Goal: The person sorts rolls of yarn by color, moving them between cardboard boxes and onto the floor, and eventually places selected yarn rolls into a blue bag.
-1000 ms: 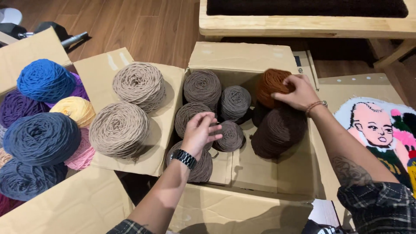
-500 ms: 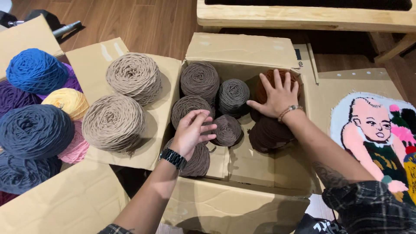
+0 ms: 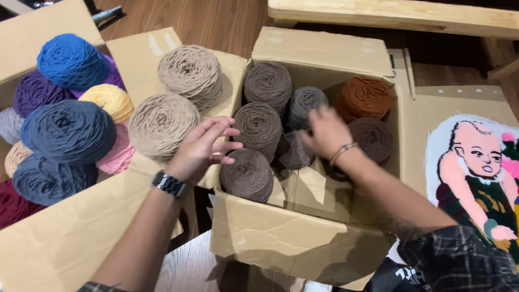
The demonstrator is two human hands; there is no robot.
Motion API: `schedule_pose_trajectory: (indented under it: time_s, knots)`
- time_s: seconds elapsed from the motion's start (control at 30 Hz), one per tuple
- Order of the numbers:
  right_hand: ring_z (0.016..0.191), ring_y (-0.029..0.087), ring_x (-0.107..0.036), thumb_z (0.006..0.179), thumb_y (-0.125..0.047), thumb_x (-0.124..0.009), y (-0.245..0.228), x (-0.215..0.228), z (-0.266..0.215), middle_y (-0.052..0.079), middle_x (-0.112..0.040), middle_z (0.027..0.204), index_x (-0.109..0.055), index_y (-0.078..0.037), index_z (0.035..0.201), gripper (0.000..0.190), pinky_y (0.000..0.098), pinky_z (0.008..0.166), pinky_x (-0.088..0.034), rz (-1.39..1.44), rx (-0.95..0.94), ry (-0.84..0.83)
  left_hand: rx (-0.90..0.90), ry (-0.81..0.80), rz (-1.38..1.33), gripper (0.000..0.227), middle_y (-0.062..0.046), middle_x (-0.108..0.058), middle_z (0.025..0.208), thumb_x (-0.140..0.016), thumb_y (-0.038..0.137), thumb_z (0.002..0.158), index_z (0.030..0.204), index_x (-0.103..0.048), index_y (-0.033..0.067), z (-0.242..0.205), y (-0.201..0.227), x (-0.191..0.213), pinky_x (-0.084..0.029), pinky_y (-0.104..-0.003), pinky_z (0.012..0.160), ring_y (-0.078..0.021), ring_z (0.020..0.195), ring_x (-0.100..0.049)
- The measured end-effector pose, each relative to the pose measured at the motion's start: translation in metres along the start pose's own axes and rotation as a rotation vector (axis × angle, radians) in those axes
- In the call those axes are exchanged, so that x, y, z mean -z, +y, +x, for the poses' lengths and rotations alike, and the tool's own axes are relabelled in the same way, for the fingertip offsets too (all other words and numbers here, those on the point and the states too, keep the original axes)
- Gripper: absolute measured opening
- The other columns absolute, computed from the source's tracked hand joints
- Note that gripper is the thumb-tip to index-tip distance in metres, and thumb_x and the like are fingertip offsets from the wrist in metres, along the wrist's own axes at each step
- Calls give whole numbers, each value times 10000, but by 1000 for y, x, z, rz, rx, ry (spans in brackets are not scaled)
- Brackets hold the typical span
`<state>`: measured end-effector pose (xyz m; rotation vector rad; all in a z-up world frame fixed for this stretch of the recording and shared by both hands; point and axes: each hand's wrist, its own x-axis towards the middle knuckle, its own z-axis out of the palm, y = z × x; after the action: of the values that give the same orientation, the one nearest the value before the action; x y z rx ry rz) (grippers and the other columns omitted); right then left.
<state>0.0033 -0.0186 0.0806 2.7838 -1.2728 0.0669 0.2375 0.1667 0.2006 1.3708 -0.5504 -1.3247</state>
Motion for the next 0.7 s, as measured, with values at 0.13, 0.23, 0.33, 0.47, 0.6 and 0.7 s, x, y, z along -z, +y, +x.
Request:
schedule_pose_trajectory:
  time_s: [0.13,0.23,0.33,0.47,0.6,0.7]
  knots:
    - [917,316,-649,684,-518,-568,-26,-33,-17,124,-669,953,-671,-124,932,476,417,743,-523,55,-52,-507,-61,-114,64,362,-126,-604,964,-485,314,888,1108,-527,29,-29,23,46,-536,-220,425,-183,715,-667]
    - [760,264,-629,725,-221,-516,-22,-37,-21,111,-687,924,-654,-46,943,313,351,698,-501,243,-8,-740,-157,-91,42,378,-109,-624,864,-486,338,893,1062,-550,6,-48,36,94,-501,-188,350,-154,613,-663]
    - [765,338,-680,735,-375,-502,-17,-48,-5,135,-695,730,-724,-102,758,352,424,607,-553,160,-222,-418,-248,77,-31,365,-84,-618,782,-477,369,920,1045,-558,36,-65,38,143,-469,-164,312,-127,540,-642]
    - [793,328,-639,781,-313,-580,-63,23,16,92,-652,761,-629,-157,842,174,448,669,-486,521,-186,66,-250,301,-138,394,-62,-624,838,-500,392,904,1095,-538,50,-74,22,180,-564,-230,461,-148,646,-667]
    - [778,248,-648,813,-344,-648,-147,75,34,100,-662,814,-649,-135,941,245,368,650,-511,853,-95,96,-153,411,-173,453,-235,-528,1189,-571,344,857,1200,-484,61,-57,-2,186,-537,-443,771,-371,1041,-585]
    - [756,258,-654,822,-485,-622,-203,100,38,229,-605,955,-565,13,1105,575,334,568,-564,1154,-187,-140,-80,356,-159,624,-216,-338,1363,-635,409,822,1331,-380,154,-40,-24,173,-410,-474,957,-374,1195,-443]
